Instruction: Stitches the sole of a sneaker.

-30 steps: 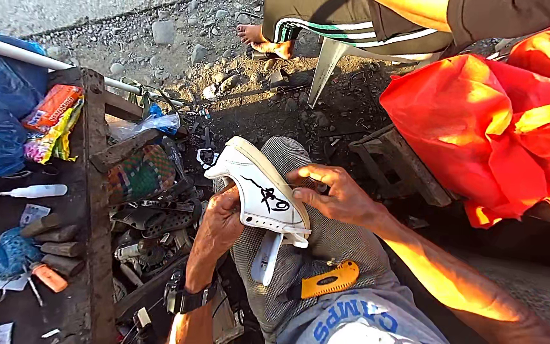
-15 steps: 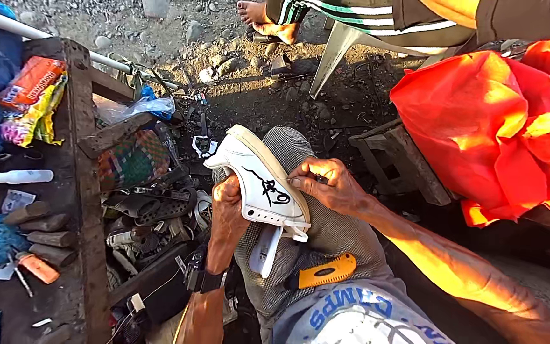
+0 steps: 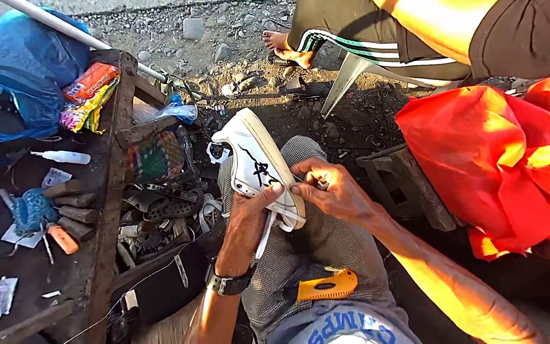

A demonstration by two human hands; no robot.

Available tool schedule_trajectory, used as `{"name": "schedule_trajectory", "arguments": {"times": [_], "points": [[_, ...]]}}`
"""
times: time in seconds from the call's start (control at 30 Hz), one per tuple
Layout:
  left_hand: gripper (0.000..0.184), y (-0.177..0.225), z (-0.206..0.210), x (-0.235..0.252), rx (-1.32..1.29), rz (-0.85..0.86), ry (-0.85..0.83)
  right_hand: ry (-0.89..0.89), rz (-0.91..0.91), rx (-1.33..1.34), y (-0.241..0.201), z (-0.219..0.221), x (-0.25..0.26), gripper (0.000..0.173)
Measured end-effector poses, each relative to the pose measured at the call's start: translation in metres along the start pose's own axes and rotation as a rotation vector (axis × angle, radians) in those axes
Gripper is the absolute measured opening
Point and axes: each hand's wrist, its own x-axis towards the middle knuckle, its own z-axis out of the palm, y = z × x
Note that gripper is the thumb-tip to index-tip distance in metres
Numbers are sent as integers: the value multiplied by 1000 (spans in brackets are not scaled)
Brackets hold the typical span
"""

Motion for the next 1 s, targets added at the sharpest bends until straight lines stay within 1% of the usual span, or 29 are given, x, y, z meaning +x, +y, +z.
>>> {"name": "schedule_trajectory", "arguments": {"times": [0.1, 0.2, 0.27, 0.37, 0.4, 0.47, 0.53, 0.63, 0.7, 0.8, 1.0], "points": [[42, -8, 5, 4, 23, 35, 115, -49, 35, -32, 3, 3, 8, 31], [44, -14, 15, 4, 52, 90, 217, -89, 49, -107, 1, -5, 5, 35], [45, -15, 18, 5, 58, 110, 256, -99, 88, -191, -6, -21, 3, 35], [45, -15, 21, 3, 74, 122, 296, -49, 139, -305, -3, -56, 0, 32], [45, -15, 23, 3, 73, 127, 309, -47, 131, -329, 0, -67, -1, 34], [45, -17, 25, 3, 63, 142, 323, -54, 57, -312, 3, -78, 1, 41], [44, -18, 26, 4, 47, 150, 324, -93, -25, -206, 3, -71, 5, 39], [43, -19, 26, 5, 28, 154, 322, -146, -129, -96, 5, -46, 15, 29], [43, -20, 25, 6, 26, 165, 321, -112, -179, -118, 10, -32, 23, 25], [44, -20, 24, 7, 20, 173, 325, -62, -216, -191, 15, -22, 31, 23], [44, -19, 24, 7, 18, 162, 342, -100, -213, -198, 14, -23, 37, 21]]}}
